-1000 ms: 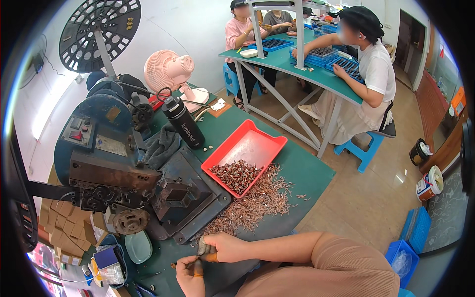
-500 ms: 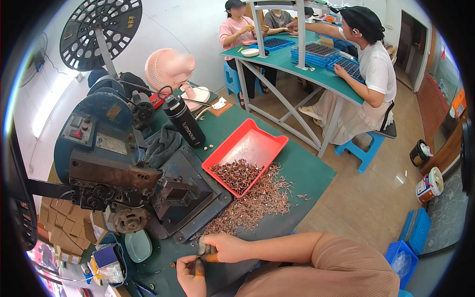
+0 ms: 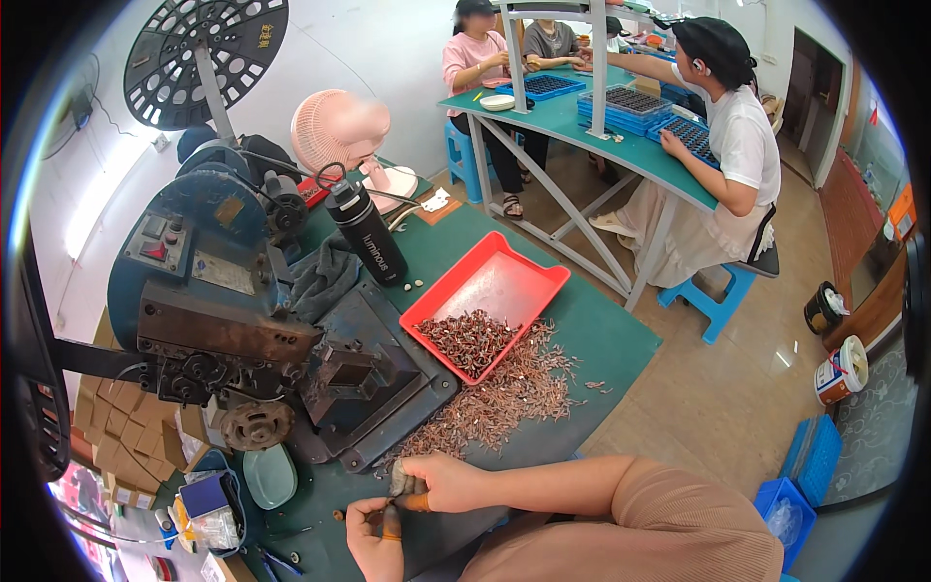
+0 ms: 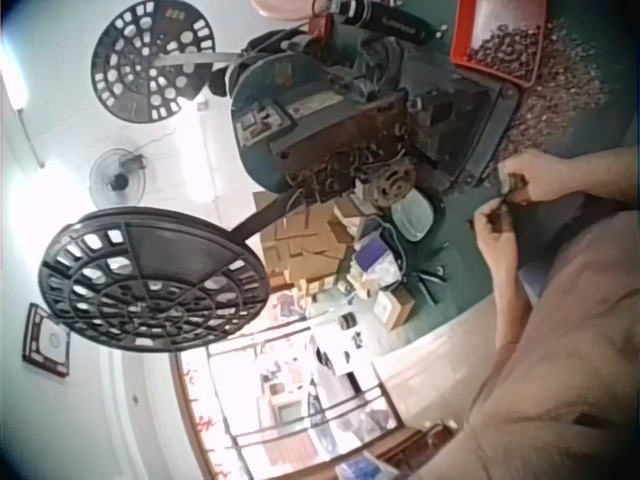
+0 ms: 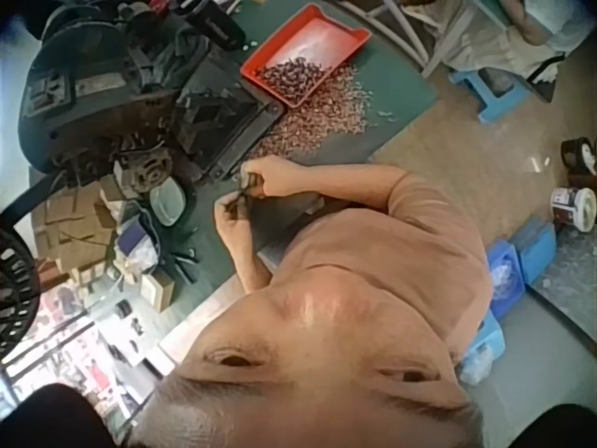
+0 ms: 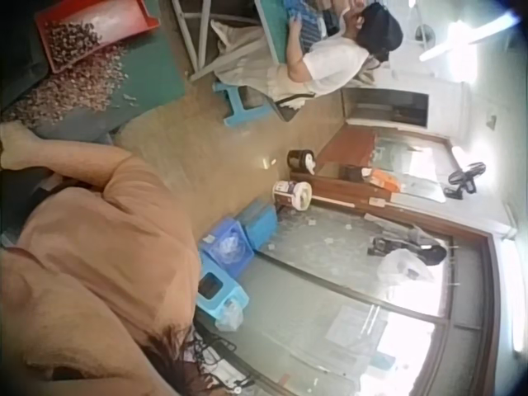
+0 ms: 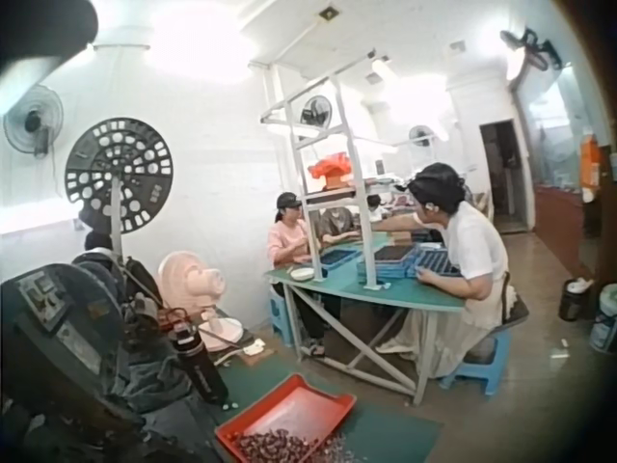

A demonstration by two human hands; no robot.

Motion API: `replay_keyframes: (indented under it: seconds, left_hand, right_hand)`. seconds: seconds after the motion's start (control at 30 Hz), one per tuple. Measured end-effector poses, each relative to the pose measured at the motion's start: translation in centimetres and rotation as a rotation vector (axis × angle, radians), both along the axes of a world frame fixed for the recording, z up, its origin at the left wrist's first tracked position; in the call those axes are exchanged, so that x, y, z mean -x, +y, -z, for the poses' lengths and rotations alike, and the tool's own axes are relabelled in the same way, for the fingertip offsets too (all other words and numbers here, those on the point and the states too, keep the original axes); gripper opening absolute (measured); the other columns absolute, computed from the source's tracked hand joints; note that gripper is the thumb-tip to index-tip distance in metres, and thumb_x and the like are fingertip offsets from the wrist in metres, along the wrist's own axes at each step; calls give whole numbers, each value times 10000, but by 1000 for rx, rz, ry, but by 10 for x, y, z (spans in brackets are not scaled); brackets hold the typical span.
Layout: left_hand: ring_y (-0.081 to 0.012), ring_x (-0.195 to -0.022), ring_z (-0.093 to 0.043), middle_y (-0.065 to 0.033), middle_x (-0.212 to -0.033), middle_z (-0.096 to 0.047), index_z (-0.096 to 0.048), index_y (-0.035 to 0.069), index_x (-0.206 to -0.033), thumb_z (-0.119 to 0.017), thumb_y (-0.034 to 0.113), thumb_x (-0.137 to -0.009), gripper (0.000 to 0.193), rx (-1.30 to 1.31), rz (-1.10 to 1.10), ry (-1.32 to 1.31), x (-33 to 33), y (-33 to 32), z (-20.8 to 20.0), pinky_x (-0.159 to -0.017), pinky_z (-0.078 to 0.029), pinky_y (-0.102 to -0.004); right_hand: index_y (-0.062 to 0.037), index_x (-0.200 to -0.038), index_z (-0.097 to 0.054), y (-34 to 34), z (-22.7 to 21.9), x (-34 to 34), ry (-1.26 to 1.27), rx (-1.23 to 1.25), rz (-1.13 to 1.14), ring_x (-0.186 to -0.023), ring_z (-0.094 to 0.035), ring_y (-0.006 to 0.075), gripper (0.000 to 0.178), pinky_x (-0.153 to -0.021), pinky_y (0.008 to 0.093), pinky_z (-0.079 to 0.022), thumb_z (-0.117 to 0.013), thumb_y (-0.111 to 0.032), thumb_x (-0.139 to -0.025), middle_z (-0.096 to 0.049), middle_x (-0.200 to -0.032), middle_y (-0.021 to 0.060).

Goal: Assembling small mechanical components at a manual assembly station in a factory.

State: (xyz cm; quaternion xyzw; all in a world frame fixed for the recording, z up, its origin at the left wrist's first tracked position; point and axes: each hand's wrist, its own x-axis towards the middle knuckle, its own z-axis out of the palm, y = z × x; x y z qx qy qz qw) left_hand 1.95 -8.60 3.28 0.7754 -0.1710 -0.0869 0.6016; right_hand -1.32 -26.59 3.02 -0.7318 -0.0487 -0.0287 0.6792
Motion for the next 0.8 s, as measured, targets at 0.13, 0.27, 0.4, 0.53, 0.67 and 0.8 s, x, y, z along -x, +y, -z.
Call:
replay_keyframes:
  seconds: [0.13,0.27,0.4,0.53,0.67,0.8]
  left_hand:
    - [-146,-810,-589,-85,-883,-620,-581,10,-975,-613,144,-910,152,-33,-3,-15,2,-4,-8,-777,-471,-266]
    - [-68,-772,-525,-12,-869,-555,-525,26,-969,-605,-44,-854,157,59,-23,52,4,-6,-13,-735,-412,-197]
    - [-60,-772,-521,-12,-869,-558,-526,28,-966,-605,-33,-860,145,35,-23,55,3,-4,-11,-719,-409,-190]
    - [-59,-771,-521,-10,-870,-563,-527,29,-965,-609,-31,-858,148,50,-22,70,4,-5,-12,-716,-410,-189]
    - [-58,-769,-521,-9,-869,-568,-528,30,-963,-609,-34,-854,150,51,-18,65,4,-5,-13,-714,-412,-191]
    - [-60,-768,-523,-9,-865,-569,-529,32,-962,-600,-42,-853,149,60,-15,57,4,-5,-11,-709,-412,-193]
  right_hand:
    - [-50,-904,-570,-1,-3,0,20,-8,-7,-640,-528,67,142,-563,252,-440,-681,-92,-826,-577,-698,2]
    - [-53,-910,-573,0,-4,0,34,-4,-12,-639,-528,65,146,-564,252,-442,-683,-93,-823,-578,-699,0]
    - [-53,-911,-578,0,-3,-1,40,-6,-5,-641,-529,66,148,-568,250,-445,-686,-92,-817,-580,-702,2]
    - [-50,-910,-581,1,-2,-1,82,-31,-10,-646,-533,67,152,-571,250,-448,-688,-95,-812,-583,-706,6]
    - [-50,-914,-582,0,-2,-2,79,17,-10,-648,-536,68,160,-571,252,-450,-691,-104,-810,-585,-707,10]
    - [-50,-914,-584,0,-3,-1,66,18,-11,-649,-535,70,161,-577,254,-451,-692,-112,-812,-585,-706,11]
